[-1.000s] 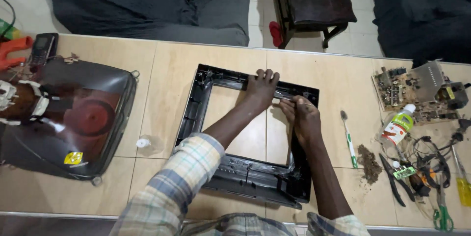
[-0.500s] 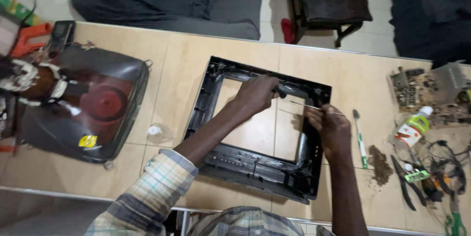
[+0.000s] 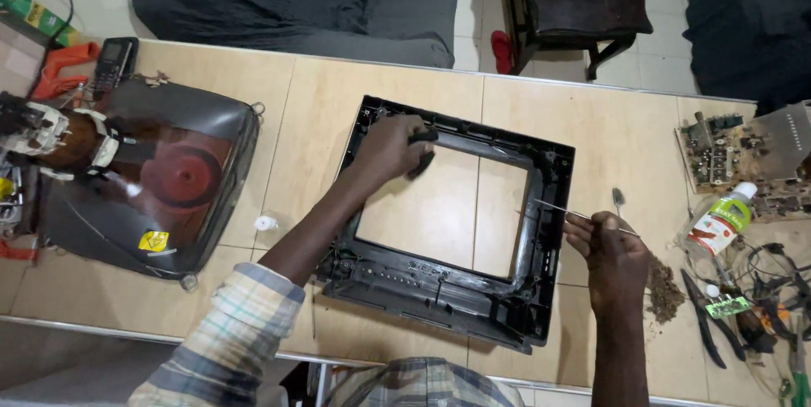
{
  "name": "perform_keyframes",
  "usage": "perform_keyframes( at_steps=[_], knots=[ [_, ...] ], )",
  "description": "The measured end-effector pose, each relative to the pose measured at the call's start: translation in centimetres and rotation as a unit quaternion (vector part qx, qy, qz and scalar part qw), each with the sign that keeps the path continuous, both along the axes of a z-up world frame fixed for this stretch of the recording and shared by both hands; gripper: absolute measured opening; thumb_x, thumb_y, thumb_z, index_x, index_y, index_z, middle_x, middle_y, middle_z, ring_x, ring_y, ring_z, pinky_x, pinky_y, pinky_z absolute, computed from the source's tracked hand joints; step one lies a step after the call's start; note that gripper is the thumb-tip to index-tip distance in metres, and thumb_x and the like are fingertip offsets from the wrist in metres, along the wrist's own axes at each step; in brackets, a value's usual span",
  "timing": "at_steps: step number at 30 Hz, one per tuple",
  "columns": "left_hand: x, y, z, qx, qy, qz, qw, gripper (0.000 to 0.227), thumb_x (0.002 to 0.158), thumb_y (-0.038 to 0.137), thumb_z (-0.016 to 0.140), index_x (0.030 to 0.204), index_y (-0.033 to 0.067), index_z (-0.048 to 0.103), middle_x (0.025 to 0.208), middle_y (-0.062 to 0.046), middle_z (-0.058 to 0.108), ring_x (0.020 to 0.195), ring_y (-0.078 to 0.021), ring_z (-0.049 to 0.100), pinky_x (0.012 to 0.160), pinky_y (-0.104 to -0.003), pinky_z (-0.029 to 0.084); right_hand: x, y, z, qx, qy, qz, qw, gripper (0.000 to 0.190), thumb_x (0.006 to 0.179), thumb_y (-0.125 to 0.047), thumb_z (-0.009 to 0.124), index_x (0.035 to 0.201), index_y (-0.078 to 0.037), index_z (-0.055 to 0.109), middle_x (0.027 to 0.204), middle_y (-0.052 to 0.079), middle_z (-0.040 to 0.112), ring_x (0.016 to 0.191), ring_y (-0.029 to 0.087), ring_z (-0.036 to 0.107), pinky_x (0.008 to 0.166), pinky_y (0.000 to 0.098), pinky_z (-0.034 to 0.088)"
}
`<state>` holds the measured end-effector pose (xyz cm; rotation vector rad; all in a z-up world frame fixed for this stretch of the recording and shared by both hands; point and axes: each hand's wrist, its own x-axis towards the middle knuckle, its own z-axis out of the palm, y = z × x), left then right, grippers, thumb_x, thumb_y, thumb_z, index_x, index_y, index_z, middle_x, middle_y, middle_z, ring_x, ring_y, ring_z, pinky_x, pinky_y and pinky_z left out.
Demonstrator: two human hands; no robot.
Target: Cleaning the front bezel of a CRT monitor by scraping dirt from crevices and wiping surfaces.
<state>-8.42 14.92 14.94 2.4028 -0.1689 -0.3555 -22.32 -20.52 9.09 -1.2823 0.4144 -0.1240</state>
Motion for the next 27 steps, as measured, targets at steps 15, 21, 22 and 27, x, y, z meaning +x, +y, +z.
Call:
perform_keyframes(
  at_steps=[15,21,22,27],
  knots=[
    [3.8,-4.9,-5.7,-0.229,0.006,-0.003,0.973,0.035,0.088,0.026,0.072,0.116,0.0077,0.062,0.102,-0.022,0.074,0.097,-0.0419,0.074,0.084,-0.052,0.060,5.2,7.7,5.8,-0.172,-0.066,0.049,0.982,0.031,0.112,-0.020,0.052,0.108,0.006,0.067,0.099,0.029,0.072,0.085,0.028,0.072,0.077,0.0417,0.063],
    [3.7,-5.4,-5.3,-0.044,-0.108,-0.052,0.992,0.037,0.095,0.006,0.067,0.126,0.0085,0.046,0.116,-0.021,0.058,0.106,-0.0484,0.068,0.093,-0.057,0.060,11.1,9.4,0.7,-0.374,-0.149,0.085,0.911,0.018,0.105,-0.019,0.064,0.107,-0.008,0.079,0.095,0.016,0.077,0.087,0.029,0.075,0.081,0.0410,0.060],
    [3.9,-5.6,-5.4,-0.045,-0.105,-0.055,0.992,0.037,0.095,0.006,0.067,0.126,0.0085,0.046,0.116,-0.021,0.058,0.106,-0.0484,0.068,0.093,-0.057,0.060,11.4,9.2,-0.5,-0.375,-0.145,0.083,0.912,0.018,0.105,-0.019,0.064,0.107,-0.008,0.079,0.095,0.016,0.077,0.087,0.029,0.075,0.081,0.0410,0.060],
    [6.0,-3.6,-10.0,0.057,-0.193,-0.183,0.962,0.086,0.077,0.024,0.090,0.148,0.0070,0.046,0.132,-0.018,0.058,0.136,-0.0377,0.045,0.122,-0.053,0.030,11.5,9.8,-1.2,-0.421,-0.214,0.076,0.878,0.017,0.109,-0.012,0.059,0.108,-0.010,0.076,0.087,0.016,0.076,0.085,0.037,0.074,0.074,0.0450,0.059]
  ],
)
